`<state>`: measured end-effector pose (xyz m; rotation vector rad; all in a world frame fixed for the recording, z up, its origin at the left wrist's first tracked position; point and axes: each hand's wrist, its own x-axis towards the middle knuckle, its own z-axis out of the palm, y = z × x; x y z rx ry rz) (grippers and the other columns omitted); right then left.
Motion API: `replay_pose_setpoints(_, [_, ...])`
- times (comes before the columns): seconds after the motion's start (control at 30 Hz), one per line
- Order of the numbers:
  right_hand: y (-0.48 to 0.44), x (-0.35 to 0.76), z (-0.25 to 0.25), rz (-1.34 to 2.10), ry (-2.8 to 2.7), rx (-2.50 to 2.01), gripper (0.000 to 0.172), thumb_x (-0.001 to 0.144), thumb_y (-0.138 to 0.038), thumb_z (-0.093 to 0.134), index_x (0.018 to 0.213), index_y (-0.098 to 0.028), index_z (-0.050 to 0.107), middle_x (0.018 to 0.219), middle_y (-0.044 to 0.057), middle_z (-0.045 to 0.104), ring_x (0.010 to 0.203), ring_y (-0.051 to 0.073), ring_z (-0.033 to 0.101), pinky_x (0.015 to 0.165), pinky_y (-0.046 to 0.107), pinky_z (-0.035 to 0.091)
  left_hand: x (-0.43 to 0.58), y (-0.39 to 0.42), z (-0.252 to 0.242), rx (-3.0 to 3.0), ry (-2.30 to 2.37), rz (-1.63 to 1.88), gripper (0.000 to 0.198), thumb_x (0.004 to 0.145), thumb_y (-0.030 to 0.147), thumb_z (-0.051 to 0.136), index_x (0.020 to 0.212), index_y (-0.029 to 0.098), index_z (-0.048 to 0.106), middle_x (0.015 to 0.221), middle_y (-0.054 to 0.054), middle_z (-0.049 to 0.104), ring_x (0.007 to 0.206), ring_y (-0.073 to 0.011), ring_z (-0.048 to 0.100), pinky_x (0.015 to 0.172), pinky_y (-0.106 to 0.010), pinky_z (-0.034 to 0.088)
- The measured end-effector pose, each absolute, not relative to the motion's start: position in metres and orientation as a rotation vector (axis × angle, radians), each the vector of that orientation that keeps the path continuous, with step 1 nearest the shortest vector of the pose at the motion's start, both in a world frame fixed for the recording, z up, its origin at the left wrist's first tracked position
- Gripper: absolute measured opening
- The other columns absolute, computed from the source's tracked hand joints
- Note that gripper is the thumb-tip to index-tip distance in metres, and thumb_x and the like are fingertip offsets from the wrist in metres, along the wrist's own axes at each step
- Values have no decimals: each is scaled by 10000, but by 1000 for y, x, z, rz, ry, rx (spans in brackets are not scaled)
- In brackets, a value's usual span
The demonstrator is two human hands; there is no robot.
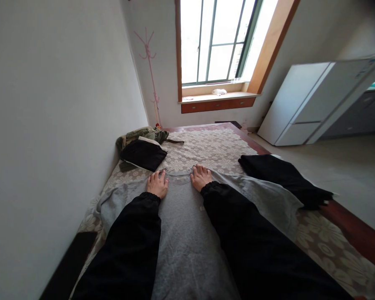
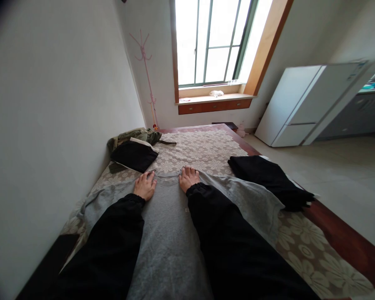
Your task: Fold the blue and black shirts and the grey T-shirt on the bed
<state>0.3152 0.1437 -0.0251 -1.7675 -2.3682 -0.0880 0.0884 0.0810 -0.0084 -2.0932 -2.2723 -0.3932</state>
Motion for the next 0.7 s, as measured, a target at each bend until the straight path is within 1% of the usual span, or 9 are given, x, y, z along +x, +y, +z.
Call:
replay_pose_setpoints(0.13, [147,316,-32,-47,-2397,-1753,590,1038,-382,303,1559,-114,374,1655,130,303,1516,323,209,1231,508,172,88,83,-12,-2108,-2260,-354,585,1015,433,361,1549,201,421,1592,-136,414,1464,-302,346,1234,-496,255])
replay_pose_setpoints(0.23, [149,317,-37,19,-2413,-1775,652,1036,-424,272,1594,-90,322,1684,112,239,1552,312,146,1256,512,120,86,87,-15,-2171,-2249,-286,622,1022,459,311,1577,183,362,1657,-120,332,1525,-289,261,1258,-517,192])
replay_pose_setpoints(0.33, [150,316,-37,76,-2430,-1790,697,1032,-464,254,1613,-79,278,1699,103,178,1567,297,102,1268,497,87,85,90,-18,-2217,-2262,-227,661,1026,476,256,1609,163,279,1688,-106,270,1557,-278,205,1269,-543,135])
replay_pose_setpoints(0.4, [151,316,-35,105,-2446,-1799,714,1032,-480,244,1622,-78,255,1705,97,140,1573,285,73,1272,487,67,84,91,-18,-2229,-2279,-203,676,1024,482,232,1620,164,242,1696,-96,242,1569,-271,176,1270,-550,117])
replay_pose_setpoints(0.6, [145,329,-22,219,-2544,-1786,809,1024,-605,225,1646,-91,165,1715,78,58,1577,242,17,1275,449,36,85,88,-13,-2228,-2318,-192,693,1017,499,210,1627,170,220,1702,-68,204,1580,-242,146,1278,-530,91])
replay_pose_setpoints(0.63, [141,334,-21,229,-2548,-1803,827,1018,-629,227,1648,-98,158,1715,79,52,1577,245,15,1273,465,31,85,87,-12,-2224,-2322,-194,693,1016,501,209,1627,174,223,1702,-64,201,1580,-239,147,1279,-531,86])
replay_pose_setpoints(0.7, [132,346,-21,224,-2497,-1904,861,1000,-680,226,1651,-121,157,1715,86,45,1575,285,-6,1255,559,16,85,86,-11,-2220,-2323,-198,693,1016,504,207,1627,178,226,1701,-61,200,1579,-240,151,1278,-540,84])
